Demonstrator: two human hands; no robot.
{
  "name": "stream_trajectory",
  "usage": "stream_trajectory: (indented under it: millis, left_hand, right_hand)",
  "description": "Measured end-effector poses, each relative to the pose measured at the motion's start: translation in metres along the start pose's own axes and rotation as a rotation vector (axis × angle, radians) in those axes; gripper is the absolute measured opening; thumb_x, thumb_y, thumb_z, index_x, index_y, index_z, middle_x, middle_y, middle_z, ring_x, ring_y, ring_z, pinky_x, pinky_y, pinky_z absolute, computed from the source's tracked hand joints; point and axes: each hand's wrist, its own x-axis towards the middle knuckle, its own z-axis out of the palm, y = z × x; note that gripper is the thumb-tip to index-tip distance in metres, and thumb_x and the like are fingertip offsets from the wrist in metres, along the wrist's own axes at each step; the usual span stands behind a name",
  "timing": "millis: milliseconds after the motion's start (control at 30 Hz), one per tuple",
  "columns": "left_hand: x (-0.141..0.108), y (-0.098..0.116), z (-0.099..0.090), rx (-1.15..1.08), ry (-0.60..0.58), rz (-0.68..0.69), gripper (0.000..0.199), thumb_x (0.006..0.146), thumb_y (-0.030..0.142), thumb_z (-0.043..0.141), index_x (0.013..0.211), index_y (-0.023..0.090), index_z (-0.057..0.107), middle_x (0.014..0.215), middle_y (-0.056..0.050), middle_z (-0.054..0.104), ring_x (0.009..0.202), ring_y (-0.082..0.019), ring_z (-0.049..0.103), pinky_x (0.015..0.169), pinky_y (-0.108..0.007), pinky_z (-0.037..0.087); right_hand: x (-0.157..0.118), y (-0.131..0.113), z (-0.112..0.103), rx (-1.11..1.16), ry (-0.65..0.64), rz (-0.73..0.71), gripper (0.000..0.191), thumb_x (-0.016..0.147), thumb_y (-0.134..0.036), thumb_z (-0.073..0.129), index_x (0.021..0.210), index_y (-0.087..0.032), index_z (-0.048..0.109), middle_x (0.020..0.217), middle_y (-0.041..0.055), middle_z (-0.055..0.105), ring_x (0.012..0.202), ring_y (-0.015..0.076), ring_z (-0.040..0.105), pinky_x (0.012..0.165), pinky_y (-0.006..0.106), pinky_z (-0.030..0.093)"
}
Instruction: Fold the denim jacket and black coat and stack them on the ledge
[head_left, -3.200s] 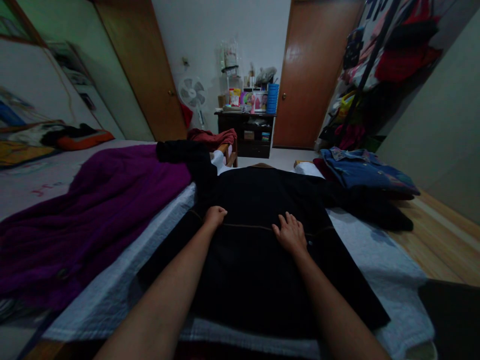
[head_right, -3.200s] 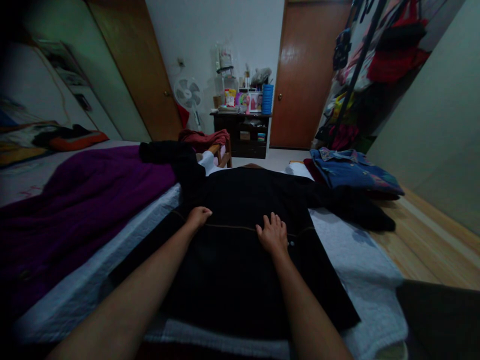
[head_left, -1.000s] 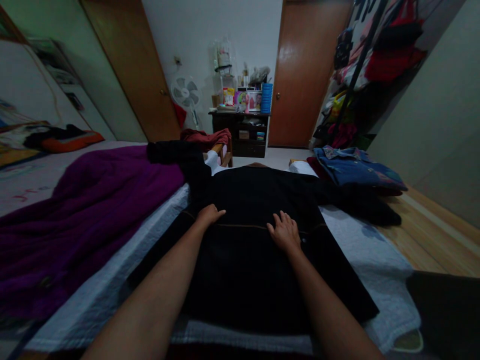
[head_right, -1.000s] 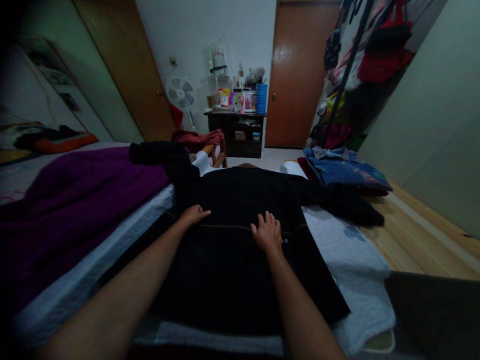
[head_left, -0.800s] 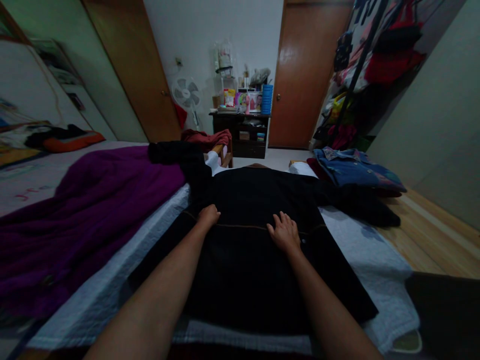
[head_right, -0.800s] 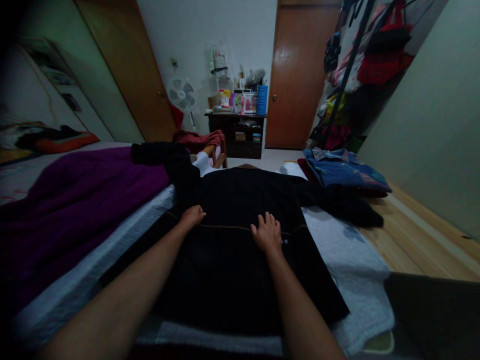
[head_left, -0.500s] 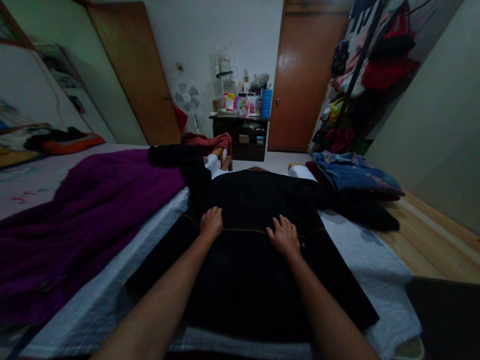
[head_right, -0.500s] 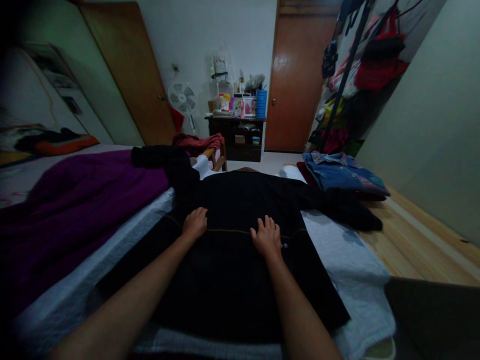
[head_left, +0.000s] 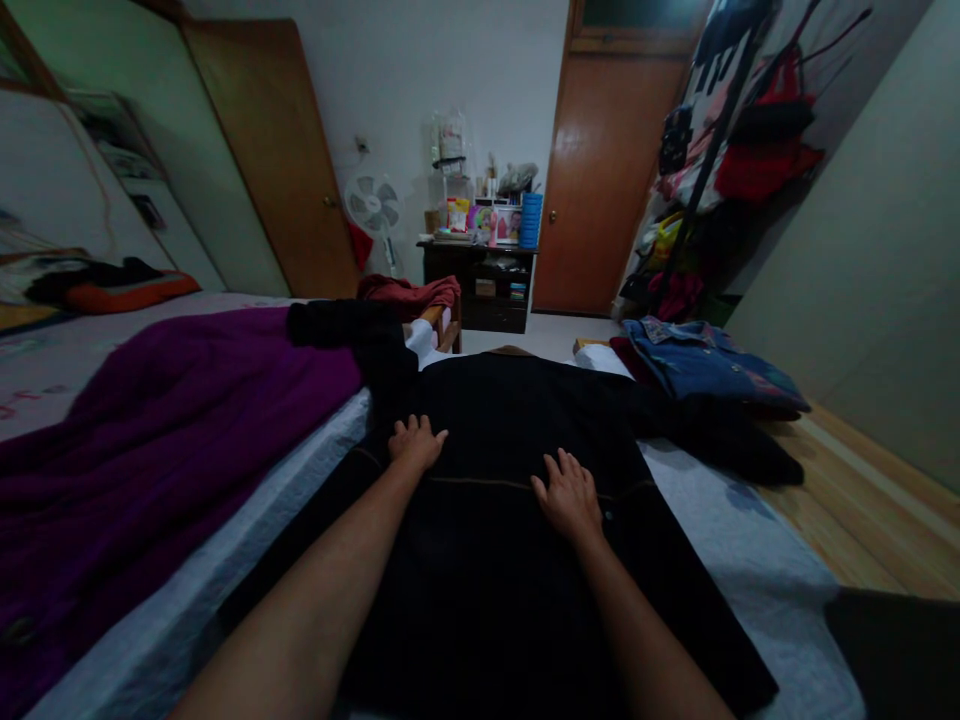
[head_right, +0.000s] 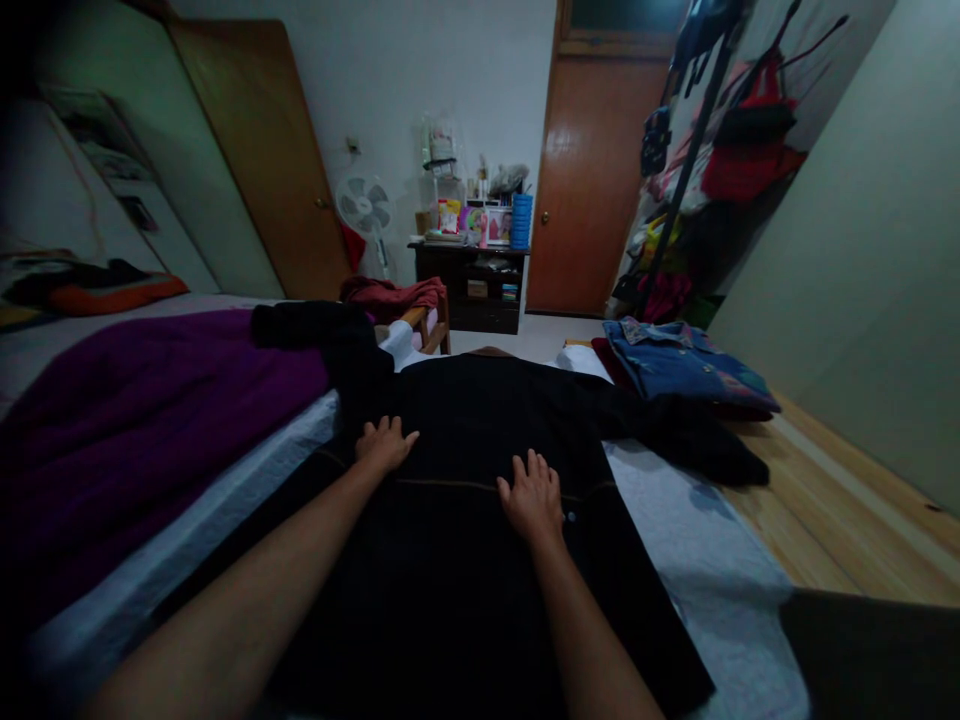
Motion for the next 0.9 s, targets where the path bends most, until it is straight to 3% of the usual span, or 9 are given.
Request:
stream_trajectory:
  millis: [100,200,433,567,700,800,900]
  left_hand:
    - [0.003,0.001,0.012,0.031,0.138,0.044,0.056,0.090,0.052,0.035,0.121,0.010,0.058,0.129,-0.020,0.054,0.120,-0.036,0.045,0.092,-0.046,0.042]
    - [0.007,-0.002,0.025,0.035,0.204,0.149,0.053,0.092,0.043,0.034,0.126,0.008,0.053,0.136,-0.019,0.049,0.130,-0.032,0.038,0.102,-0.042,0.035]
    - [0.016,-0.006,0.027,-0.029,-0.016,0.141,0.079,0.087,0.067,0.027,0.146,0.016,0.033,0.154,-0.015,0.027,0.142,-0.035,0.017,0.111,-0.049,0.022]
    - [0.011,0.004,0.016,-0.011,-0.093,0.102,0.074,0.089,0.062,0.027,0.146,0.015,0.032,0.155,-0.016,0.024,0.143,-0.033,0.018,0.111,-0.049,0.021]
    - [-0.017,0.025,0.011,0.019,-0.039,0.248,0.058,0.092,0.047,0.034,0.144,0.021,0.036,0.154,-0.012,0.027,0.142,-0.031,0.022,0.111,-0.052,0.020]
    - [-0.052,0.039,0.014,-0.025,0.046,0.428,0.057,0.092,0.049,0.035,0.145,0.026,0.033,0.154,-0.008,0.029,0.141,-0.028,0.024,0.112,-0.051,0.020]
    - [-0.084,0.041,0.014,-0.042,0.111,0.523,0.053,0.094,0.046,0.035,0.142,0.026,0.037,0.152,-0.008,0.033,0.138,-0.027,0.029,0.111,-0.047,0.023]
  right_hand:
    - [0.001,0.000,0.000,-0.001,-0.006,0.004,0.058,0.090,-0.051,0.039,0.138,-0.018,0.046,0.150,0.0142,0.035,0.138,0.0288,0.029,0.108,0.044,0.020]
    - [0.001,0.000,0.000,-0.005,-0.011,0.007,0.059,0.090,-0.051,0.039,0.139,-0.018,0.046,0.150,0.0140,0.034,0.138,0.0288,0.028,0.108,0.045,0.020]
    - [0.001,0.000,-0.001,-0.011,-0.022,0.004,0.056,0.091,-0.045,0.038,0.140,-0.020,0.044,0.151,0.0135,0.033,0.139,0.0279,0.027,0.108,0.043,0.019]
    - [0.002,0.000,-0.003,-0.013,-0.033,0.000,0.055,0.091,-0.041,0.038,0.141,-0.019,0.043,0.151,0.0141,0.033,0.139,0.0281,0.027,0.108,0.044,0.018]
    - [0.000,-0.002,-0.004,-0.011,-0.031,0.009,0.055,0.091,-0.042,0.037,0.141,-0.020,0.043,0.151,0.0134,0.032,0.139,0.0276,0.026,0.108,0.043,0.017]
    - [-0.001,-0.003,-0.005,-0.006,-0.026,0.007,0.055,0.091,-0.042,0.037,0.141,-0.020,0.042,0.151,0.0133,0.032,0.139,0.0275,0.025,0.108,0.044,0.017]
    - [-0.002,-0.004,-0.008,0.016,-0.014,0.009,0.054,0.090,-0.042,0.039,0.138,-0.017,0.045,0.149,0.0141,0.036,0.137,0.0280,0.028,0.107,0.044,0.019]
